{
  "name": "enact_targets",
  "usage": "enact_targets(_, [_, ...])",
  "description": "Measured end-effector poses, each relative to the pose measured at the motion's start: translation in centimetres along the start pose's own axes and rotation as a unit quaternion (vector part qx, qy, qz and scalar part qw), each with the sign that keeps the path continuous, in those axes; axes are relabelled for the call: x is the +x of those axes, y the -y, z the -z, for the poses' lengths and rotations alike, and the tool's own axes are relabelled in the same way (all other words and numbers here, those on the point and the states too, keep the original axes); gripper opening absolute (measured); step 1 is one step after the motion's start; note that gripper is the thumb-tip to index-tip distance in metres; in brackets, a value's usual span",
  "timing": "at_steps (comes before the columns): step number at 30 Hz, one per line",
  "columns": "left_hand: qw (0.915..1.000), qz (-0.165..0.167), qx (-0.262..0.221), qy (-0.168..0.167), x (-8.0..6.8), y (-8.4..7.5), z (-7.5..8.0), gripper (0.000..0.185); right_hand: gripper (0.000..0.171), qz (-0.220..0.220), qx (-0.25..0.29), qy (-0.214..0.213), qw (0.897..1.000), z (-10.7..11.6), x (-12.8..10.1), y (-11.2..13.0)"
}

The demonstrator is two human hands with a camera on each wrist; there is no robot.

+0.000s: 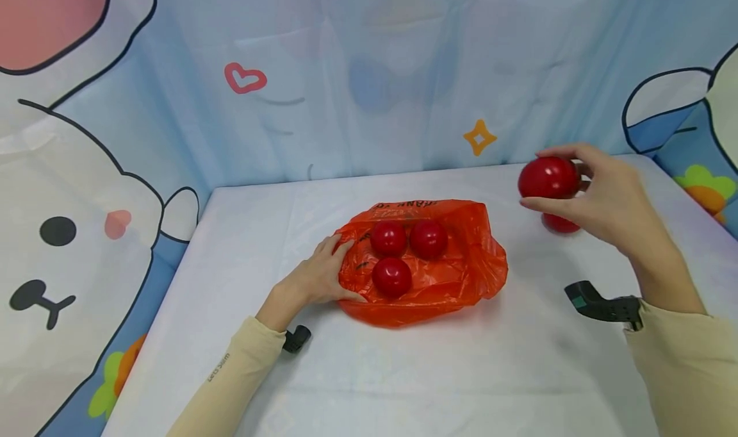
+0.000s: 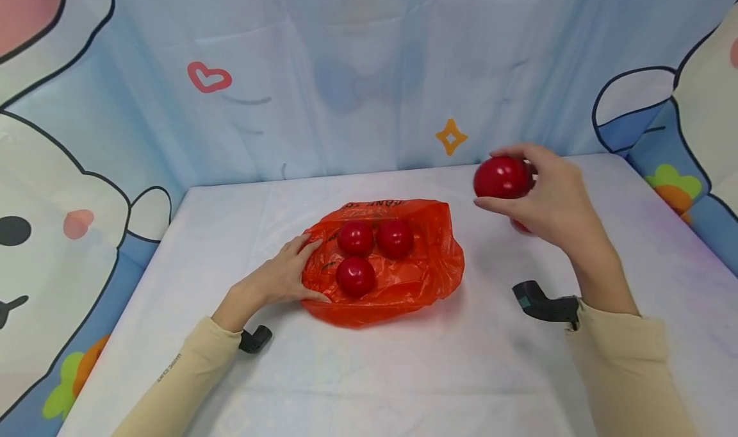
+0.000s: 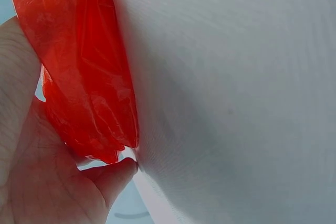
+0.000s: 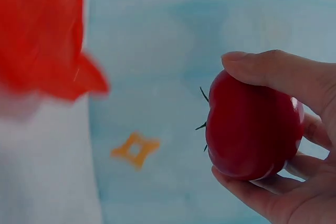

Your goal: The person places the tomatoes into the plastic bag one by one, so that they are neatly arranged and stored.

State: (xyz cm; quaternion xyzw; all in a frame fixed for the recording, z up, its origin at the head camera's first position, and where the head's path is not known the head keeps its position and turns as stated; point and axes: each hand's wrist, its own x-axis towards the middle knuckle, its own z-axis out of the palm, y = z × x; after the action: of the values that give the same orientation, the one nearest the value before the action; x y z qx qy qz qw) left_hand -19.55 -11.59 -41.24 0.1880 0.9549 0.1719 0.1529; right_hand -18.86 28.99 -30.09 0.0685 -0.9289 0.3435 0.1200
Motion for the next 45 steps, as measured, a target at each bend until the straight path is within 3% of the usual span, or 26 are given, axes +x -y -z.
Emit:
enact_targets(6, [1.0,0.003,-0.003,0.004,0.0,0.0,-0.1,0.112,0.068,0.063,0.065,0.05,0.995,-2.4,0.6,6.0])
enact_targets(11, [1.0,-0.006,0.007,0.001,0.1,-0.1,-0.3,0.112,0.065,0.1,0.079,0.1,0.987,-5.6,0.4,7.9])
enact_targets(16, [0.9998,-0.007,0.016,0.0,0.1,-0.2,-0.2,0.113,0.058,0.11,0.082,0.144,0.98,-8.2,0.1,7.3])
enact_targets(23, [0.9999,0.001,0.012,0.002,0.2,0.0,-0.2,0.113,0.057,0.092,0.091,0.187,0.974,-10.9,-0.5,5.1])
enact_targets(36, [0.9998,-0.004,0.018,-0.005,0.1,0.0,0.0,0.109,0.056,0.088,0.067,0.218,0.97,-12.7,-2.2,3.5])
enact_targets(45, [0.9998,-0.008,0.016,-0.005,0.0,-0.1,0.1,0.106,0.055,0.105,0.05,0.216,0.969,-14.2,-2.9,2.7])
